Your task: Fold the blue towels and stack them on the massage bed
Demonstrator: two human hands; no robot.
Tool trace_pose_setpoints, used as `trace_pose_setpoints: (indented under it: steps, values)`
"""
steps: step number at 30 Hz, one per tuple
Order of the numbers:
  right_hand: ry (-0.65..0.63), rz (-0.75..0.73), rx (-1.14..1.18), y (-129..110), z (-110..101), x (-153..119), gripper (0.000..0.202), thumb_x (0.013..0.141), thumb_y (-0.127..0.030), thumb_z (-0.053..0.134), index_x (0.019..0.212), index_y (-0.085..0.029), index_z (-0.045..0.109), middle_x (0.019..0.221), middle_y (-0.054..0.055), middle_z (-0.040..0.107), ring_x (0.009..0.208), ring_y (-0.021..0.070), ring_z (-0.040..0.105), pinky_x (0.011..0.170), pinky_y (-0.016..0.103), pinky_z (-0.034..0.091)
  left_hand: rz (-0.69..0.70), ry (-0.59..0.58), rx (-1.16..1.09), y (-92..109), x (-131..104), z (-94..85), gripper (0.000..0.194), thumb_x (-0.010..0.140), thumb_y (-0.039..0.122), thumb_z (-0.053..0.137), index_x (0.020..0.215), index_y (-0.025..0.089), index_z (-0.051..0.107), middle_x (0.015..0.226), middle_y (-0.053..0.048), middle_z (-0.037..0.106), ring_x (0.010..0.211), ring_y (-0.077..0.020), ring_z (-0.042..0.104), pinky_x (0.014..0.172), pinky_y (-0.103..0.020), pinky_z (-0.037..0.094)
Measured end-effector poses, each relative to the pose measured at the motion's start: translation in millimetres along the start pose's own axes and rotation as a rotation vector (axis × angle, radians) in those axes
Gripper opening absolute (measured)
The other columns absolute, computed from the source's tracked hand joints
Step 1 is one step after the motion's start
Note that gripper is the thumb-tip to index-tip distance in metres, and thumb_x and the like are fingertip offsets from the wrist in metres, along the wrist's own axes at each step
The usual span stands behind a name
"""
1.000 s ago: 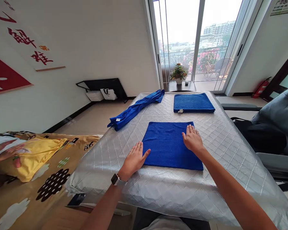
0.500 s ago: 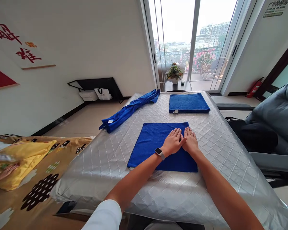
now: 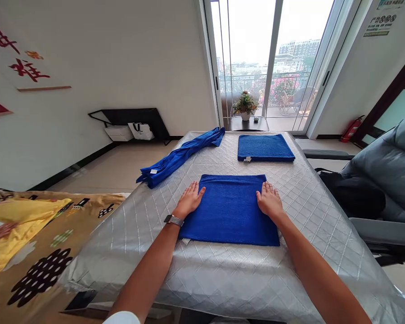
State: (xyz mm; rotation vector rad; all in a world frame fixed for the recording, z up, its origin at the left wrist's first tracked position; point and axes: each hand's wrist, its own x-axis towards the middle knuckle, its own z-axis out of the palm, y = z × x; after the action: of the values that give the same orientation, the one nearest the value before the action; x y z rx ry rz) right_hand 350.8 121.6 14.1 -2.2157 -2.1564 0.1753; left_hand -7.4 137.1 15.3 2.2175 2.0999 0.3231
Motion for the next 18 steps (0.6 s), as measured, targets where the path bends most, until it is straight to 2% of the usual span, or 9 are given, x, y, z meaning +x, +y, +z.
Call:
trace_pose_setpoints:
  steps: [7, 11, 14, 18]
  values:
    - [0.039, -0.126, -0.027, -9, -24, 22, 0.066, 0.107, -0.039, 0.02, 0.163, -0.004, 0.025, 0.17, 0.012, 0.02, 0.159, 0.0246, 0.015, 0.128, 0.043, 0.013, 0.076, 0.018, 0.036, 10, 1, -0.8, 0.078, 0.107, 0.058, 0.014, 0.16, 0.004, 0.03, 0.165, -0.021, 0.031, 0.155, -0.0283, 0.029, 0.126, -0.044, 0.025]
    - [0.047, -0.09, 0.027, -15, -12, 37, 0.069, 0.108, -0.045, 0.018, 0.163, -0.003, 0.024, 0.17, 0.013, 0.019, 0.158, 0.0237, 0.016, 0.128, 0.04, 0.014, 0.09, 0.004, 0.048, 10, 0, -1.3, 0.078, 0.106, 0.059, 0.014, 0.16, 0.006, 0.032, 0.166, -0.02, 0.032, 0.154, -0.0279, 0.031, 0.126, -0.043, 0.025]
    - [0.042, -0.073, 0.047, -15, -1, 42, 0.071, 0.108, -0.048, 0.019, 0.163, -0.004, 0.022, 0.171, 0.013, 0.019, 0.158, 0.0233, 0.015, 0.128, 0.04, 0.013, 0.085, -0.009, 0.069, 10, -1, -1.8, 0.076, 0.106, 0.059, 0.017, 0.16, 0.008, 0.032, 0.166, -0.019, 0.032, 0.154, -0.0288, 0.032, 0.127, -0.047, 0.024]
    - [0.046, -0.05, 0.06, -13, 3, 43, 0.072, 0.107, -0.049, 0.018, 0.164, -0.004, 0.02, 0.171, 0.013, 0.017, 0.159, 0.0224, 0.013, 0.128, 0.04, 0.009, 0.055, -0.019, 0.138, 13, -3, -4.8, 0.075, 0.107, 0.056, 0.018, 0.16, 0.005, 0.032, 0.166, -0.018, 0.031, 0.155, -0.0287, 0.029, 0.128, -0.05, 0.021]
